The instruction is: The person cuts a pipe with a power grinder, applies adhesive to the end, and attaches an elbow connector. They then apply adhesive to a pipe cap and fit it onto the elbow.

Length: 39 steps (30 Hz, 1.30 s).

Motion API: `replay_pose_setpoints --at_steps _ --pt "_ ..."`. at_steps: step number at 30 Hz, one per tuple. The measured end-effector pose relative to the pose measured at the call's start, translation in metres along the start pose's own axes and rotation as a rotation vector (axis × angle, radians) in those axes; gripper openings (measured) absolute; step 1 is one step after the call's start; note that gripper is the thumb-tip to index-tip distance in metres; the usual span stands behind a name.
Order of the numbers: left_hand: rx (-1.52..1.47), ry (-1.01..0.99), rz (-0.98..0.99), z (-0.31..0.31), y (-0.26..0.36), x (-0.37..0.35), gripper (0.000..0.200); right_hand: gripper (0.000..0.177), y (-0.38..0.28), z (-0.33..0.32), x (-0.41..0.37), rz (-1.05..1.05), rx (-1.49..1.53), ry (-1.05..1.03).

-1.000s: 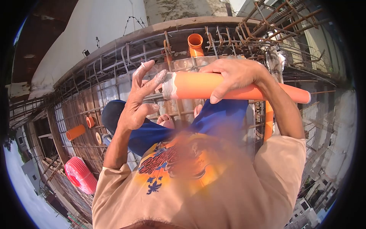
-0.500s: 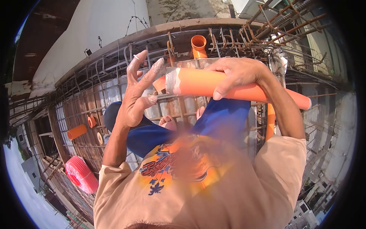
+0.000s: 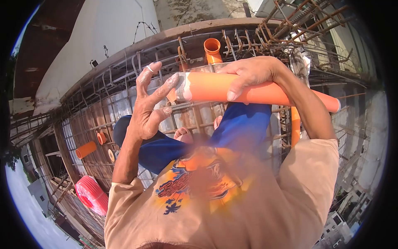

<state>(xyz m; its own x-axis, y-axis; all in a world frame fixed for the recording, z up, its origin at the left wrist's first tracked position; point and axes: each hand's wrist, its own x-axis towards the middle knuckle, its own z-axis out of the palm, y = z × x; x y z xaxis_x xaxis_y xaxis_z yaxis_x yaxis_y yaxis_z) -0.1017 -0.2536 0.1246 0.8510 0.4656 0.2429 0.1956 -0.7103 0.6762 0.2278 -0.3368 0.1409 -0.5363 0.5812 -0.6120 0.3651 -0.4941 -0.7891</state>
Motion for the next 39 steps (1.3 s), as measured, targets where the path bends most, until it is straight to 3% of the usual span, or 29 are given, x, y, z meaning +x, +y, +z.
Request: replay_pose_setpoints --at_steps 5,8,13,17,20,23,25,27,29,30,31,33,35,39 --pt "0.438 0.070 0.221 -0.012 0.013 0.001 0.061 0.072 0.015 -0.017 0.016 -0.052 -0.023 -0.055" --pt "0.699 0.152 0.401 -0.005 -0.010 -0.002 0.062 0.074 0.013 -0.019 0.019 -0.045 0.013 -0.084" --pt "0.809 -0.035 0.272 -0.008 -0.027 -0.028 0.059 0.077 0.015 -0.024 0.025 -0.033 0.056 -0.103" --pt "0.609 0.107 0.139 -0.009 -0.014 -0.021 0.062 0.080 0.014 -0.023 0.022 -0.042 0.162 -0.082" --pt "0.829 0.132 0.152 -0.039 -0.006 -0.005 0.069 0.082 0.006 -0.012 0.012 -0.046 0.280 -0.038" --pt "0.693 0.226 -0.251 -0.091 -0.052 -0.018 0.072 0.084 -0.006 0.005 -0.006 -0.080 0.308 0.112" --pt "0.282 0.234 -0.563 -0.103 -0.104 -0.058 0.068 0.086 0.003 0.009 -0.014 -0.179 0.250 0.263" --pt "-0.015 0.238 -0.891 -0.075 -0.144 -0.109 0.064 0.085 0.007 0.005 -0.026 -0.214 0.169 0.381" --pt "-0.280 0.146 -1.028 -0.018 -0.166 -0.163 0.068 0.084 0.009 0.002 -0.036 -0.192 0.082 0.487" --pt "-0.558 0.140 -1.022 0.019 -0.181 -0.191 0.077 0.083 0.008 0.000 -0.041 -0.179 0.042 0.536" --pt "-0.875 0.235 -1.207 0.052 -0.185 -0.202 0.075 0.083 0.007 -0.001 -0.043 -0.163 0.008 0.573" --pt "-1.066 0.285 -1.297 0.106 -0.187 -0.211 0.078 0.081 0.005 -0.004 -0.044 -0.144 -0.047 0.635" --pt "-0.794 0.195 -1.132 0.145 -0.190 -0.215 0.088 0.080 0.004 -0.006 -0.045 -0.128 -0.088 0.676" --pt "-0.817 0.176 -1.204 0.151 -0.187 -0.173 0.087 0.078 0.003 -0.006 -0.046 -0.109 -0.145 0.735"
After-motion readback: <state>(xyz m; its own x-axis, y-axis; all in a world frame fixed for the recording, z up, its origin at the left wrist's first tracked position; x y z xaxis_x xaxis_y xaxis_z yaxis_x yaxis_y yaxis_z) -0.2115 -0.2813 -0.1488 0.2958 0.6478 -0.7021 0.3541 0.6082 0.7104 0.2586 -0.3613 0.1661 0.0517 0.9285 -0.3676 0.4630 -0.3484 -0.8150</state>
